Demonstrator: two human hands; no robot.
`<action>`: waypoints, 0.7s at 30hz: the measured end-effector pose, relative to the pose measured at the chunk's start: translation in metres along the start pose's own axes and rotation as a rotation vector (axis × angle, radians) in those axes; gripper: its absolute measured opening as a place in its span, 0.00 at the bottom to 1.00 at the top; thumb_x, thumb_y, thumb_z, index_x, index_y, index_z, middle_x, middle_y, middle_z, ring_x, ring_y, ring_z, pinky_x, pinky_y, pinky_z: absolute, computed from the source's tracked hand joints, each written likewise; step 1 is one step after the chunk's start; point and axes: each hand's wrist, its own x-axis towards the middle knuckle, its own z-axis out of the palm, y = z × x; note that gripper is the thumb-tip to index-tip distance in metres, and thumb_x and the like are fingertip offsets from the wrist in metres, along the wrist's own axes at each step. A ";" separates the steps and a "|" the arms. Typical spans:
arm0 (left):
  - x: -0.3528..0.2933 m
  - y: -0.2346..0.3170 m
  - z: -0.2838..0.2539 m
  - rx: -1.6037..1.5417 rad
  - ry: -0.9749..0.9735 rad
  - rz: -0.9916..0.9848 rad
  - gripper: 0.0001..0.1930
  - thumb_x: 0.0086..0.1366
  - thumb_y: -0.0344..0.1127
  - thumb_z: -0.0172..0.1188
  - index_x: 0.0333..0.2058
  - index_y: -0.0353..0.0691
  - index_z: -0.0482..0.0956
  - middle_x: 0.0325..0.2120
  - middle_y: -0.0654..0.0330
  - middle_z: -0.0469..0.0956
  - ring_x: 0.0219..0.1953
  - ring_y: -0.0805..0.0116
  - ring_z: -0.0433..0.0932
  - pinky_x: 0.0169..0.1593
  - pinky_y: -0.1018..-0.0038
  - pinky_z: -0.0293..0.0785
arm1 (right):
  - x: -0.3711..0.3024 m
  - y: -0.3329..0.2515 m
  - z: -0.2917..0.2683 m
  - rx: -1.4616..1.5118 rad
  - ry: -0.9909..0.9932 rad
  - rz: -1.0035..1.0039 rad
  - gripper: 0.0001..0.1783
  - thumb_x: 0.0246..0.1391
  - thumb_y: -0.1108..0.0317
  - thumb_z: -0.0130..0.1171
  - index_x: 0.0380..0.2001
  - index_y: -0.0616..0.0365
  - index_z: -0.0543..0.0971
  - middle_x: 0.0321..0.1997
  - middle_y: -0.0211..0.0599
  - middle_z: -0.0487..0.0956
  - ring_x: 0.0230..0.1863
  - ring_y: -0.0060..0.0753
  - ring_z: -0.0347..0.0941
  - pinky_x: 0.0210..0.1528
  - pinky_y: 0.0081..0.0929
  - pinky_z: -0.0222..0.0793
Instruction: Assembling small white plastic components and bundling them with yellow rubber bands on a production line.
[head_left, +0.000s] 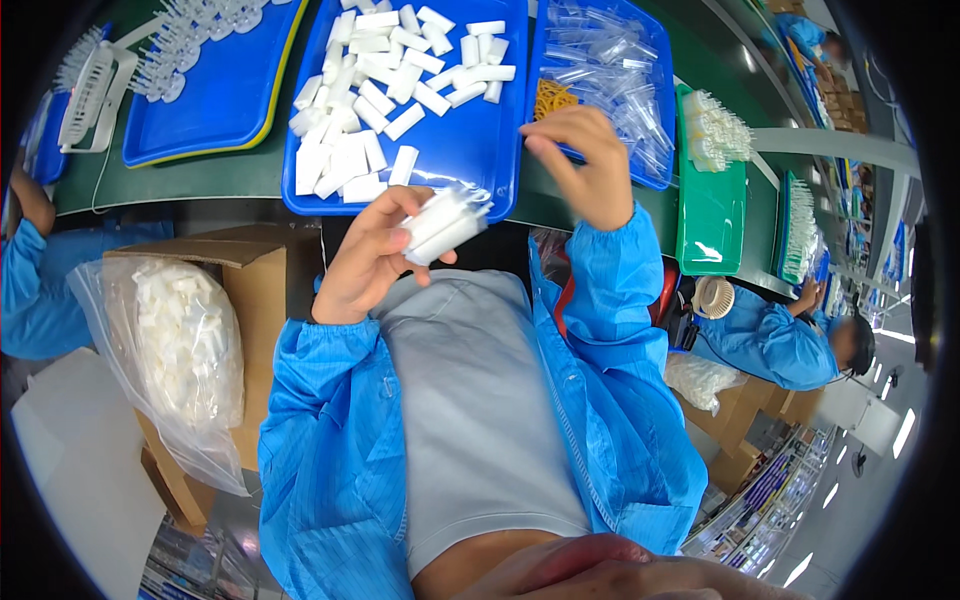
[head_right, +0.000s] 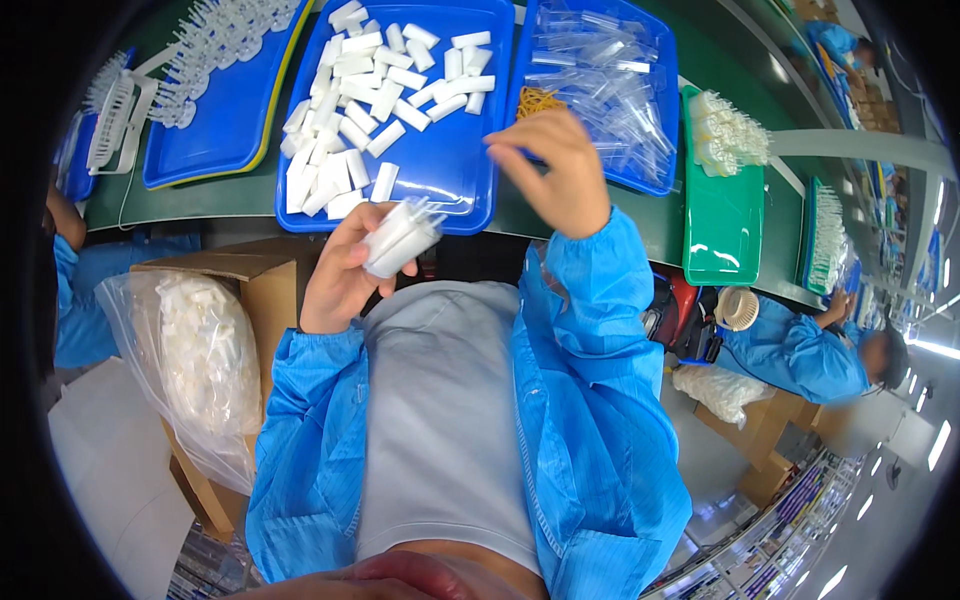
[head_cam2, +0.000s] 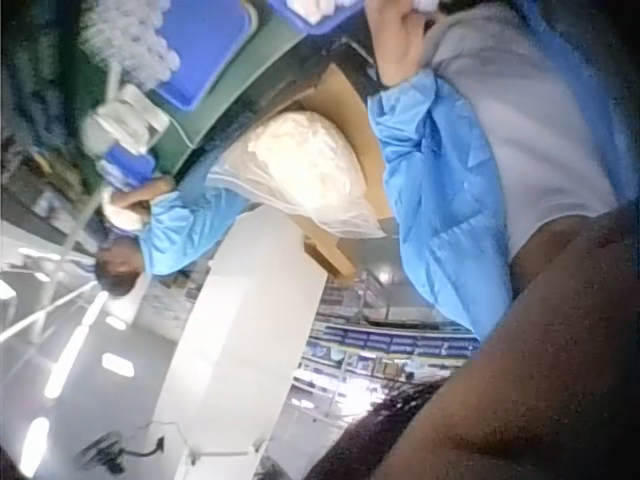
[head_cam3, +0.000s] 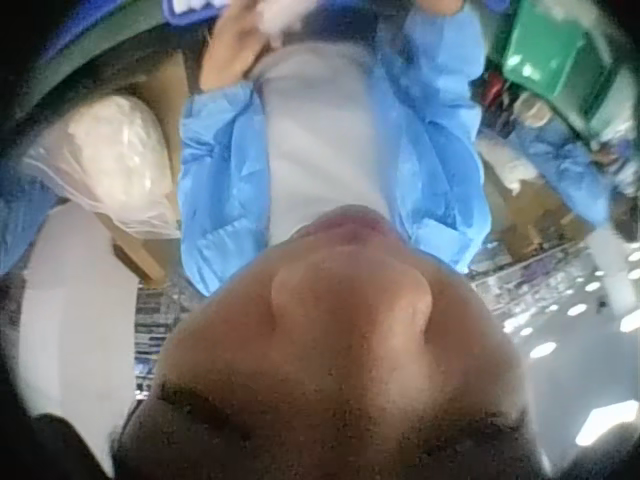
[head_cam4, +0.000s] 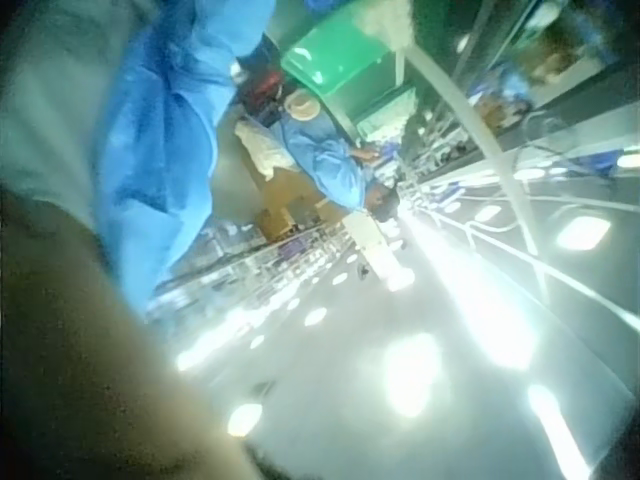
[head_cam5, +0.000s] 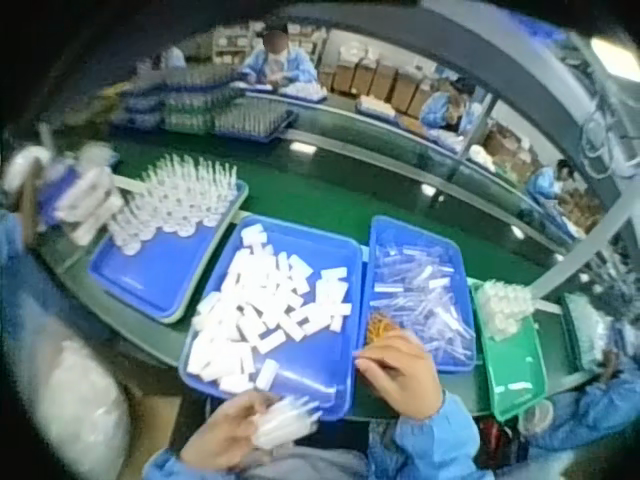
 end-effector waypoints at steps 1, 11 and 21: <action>0.001 0.002 -0.002 0.002 0.002 0.017 0.18 0.58 0.38 0.58 0.45 0.41 0.66 0.48 0.50 0.70 0.37 0.57 0.80 0.25 0.77 0.77 | -0.002 0.013 -0.004 -0.148 0.034 0.035 0.07 0.44 0.69 0.66 0.29 0.57 0.82 0.32 0.38 0.80 0.38 0.42 0.72 0.43 0.35 0.67; -0.002 0.011 -0.012 0.065 0.116 0.116 0.30 0.55 0.40 0.58 0.56 0.41 0.59 0.50 0.46 0.70 0.42 0.55 0.79 0.28 0.77 0.75 | -0.004 0.059 0.011 -0.283 0.027 0.183 0.07 0.43 0.67 0.67 0.26 0.55 0.80 0.25 0.36 0.74 0.33 0.41 0.67 0.34 0.36 0.63; -0.002 0.014 -0.005 0.069 0.109 0.135 0.34 0.57 0.35 0.55 0.62 0.38 0.54 0.53 0.45 0.68 0.46 0.53 0.76 0.35 0.75 0.78 | 0.003 0.067 -0.015 0.252 0.187 0.457 0.07 0.48 0.68 0.66 0.28 0.60 0.82 0.25 0.27 0.76 0.28 0.16 0.67 0.31 0.16 0.61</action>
